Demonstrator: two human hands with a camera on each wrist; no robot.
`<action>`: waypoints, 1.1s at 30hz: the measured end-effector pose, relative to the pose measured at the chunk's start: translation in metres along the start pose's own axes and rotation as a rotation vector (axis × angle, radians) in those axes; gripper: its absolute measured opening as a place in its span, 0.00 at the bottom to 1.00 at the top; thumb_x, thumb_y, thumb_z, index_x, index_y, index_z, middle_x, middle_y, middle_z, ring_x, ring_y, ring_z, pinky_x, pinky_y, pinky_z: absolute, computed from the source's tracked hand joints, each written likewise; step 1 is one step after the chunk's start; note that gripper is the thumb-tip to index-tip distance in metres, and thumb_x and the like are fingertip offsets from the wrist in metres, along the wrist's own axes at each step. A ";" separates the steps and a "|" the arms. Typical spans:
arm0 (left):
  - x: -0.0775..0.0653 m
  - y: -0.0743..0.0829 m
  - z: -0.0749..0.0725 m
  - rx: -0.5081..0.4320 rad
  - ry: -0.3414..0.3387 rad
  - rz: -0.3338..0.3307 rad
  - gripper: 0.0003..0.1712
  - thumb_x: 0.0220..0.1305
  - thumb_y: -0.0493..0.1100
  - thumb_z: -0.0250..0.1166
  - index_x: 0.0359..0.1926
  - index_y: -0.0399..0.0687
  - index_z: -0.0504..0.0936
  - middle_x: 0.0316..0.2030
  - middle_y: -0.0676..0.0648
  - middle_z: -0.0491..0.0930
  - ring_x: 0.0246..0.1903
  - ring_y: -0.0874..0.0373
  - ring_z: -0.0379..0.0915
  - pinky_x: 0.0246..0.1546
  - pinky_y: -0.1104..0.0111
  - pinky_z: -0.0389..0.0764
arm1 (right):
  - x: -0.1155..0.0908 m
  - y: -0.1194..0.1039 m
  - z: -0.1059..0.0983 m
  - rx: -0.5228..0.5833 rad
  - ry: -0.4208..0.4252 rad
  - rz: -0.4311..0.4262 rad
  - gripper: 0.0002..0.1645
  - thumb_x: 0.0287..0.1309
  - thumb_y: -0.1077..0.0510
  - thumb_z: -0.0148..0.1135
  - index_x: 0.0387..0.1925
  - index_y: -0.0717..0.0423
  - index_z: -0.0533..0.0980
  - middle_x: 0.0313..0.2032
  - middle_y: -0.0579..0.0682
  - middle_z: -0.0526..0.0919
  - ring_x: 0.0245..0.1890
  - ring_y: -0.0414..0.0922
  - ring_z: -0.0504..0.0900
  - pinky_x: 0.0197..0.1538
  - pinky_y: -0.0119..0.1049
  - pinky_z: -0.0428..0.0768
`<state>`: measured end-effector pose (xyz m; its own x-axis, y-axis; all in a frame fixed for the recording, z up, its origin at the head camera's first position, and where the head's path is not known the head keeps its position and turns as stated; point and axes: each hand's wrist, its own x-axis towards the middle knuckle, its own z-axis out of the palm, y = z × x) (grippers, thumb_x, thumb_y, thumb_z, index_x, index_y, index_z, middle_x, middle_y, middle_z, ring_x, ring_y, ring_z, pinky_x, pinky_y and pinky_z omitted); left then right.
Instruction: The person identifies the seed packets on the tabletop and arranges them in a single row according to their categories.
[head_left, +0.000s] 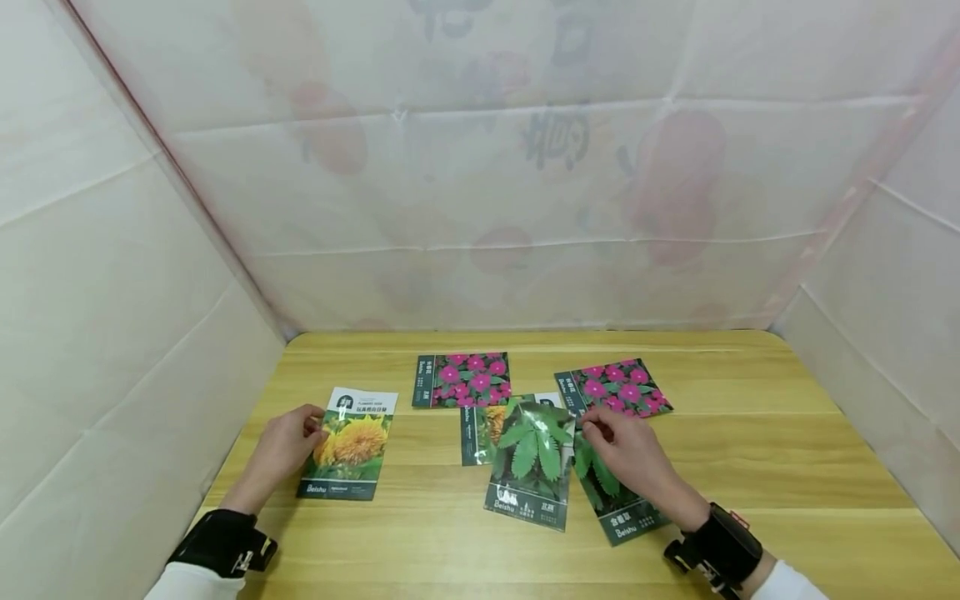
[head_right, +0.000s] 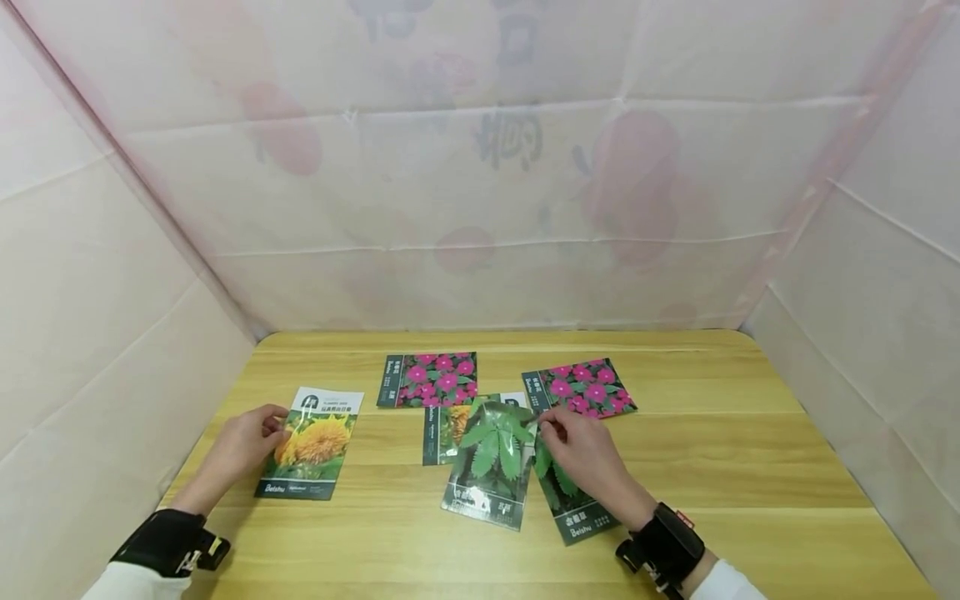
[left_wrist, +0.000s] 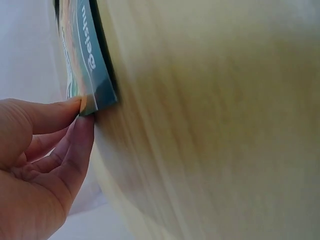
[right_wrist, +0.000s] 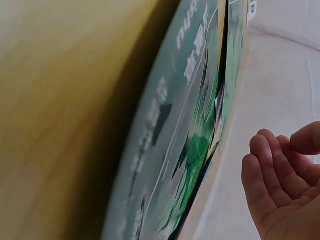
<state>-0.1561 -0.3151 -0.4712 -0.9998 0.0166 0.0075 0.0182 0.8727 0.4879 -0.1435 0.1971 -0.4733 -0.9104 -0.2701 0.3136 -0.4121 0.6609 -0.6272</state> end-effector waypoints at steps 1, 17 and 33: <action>0.000 0.001 0.000 0.000 -0.002 0.002 0.18 0.67 0.30 0.68 0.54 0.23 0.78 0.33 0.40 0.84 0.28 0.50 0.80 0.28 0.58 0.81 | 0.000 0.000 0.000 -0.002 -0.004 0.006 0.07 0.73 0.64 0.61 0.44 0.55 0.85 0.33 0.43 0.85 0.25 0.34 0.71 0.28 0.31 0.70; -0.001 0.007 -0.002 0.054 -0.014 0.041 0.18 0.67 0.30 0.69 0.54 0.23 0.79 0.35 0.40 0.82 0.31 0.49 0.79 0.31 0.56 0.82 | 0.006 -0.011 0.011 -0.091 -0.045 0.005 0.07 0.69 0.63 0.65 0.45 0.57 0.85 0.37 0.43 0.85 0.28 0.32 0.76 0.28 0.28 0.78; 0.005 0.091 0.022 0.109 0.179 0.364 0.13 0.65 0.36 0.74 0.49 0.37 0.86 0.46 0.39 0.81 0.46 0.41 0.79 0.46 0.48 0.82 | -0.001 -0.011 0.015 -0.343 -0.237 -0.148 0.31 0.66 0.43 0.70 0.64 0.54 0.80 0.65 0.58 0.78 0.68 0.60 0.73 0.72 0.56 0.70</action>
<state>-0.1592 -0.2249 -0.4455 -0.9123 0.2569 0.3190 0.3610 0.8723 0.3299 -0.1388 0.1793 -0.4771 -0.8427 -0.5056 0.1849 -0.5383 0.7867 -0.3023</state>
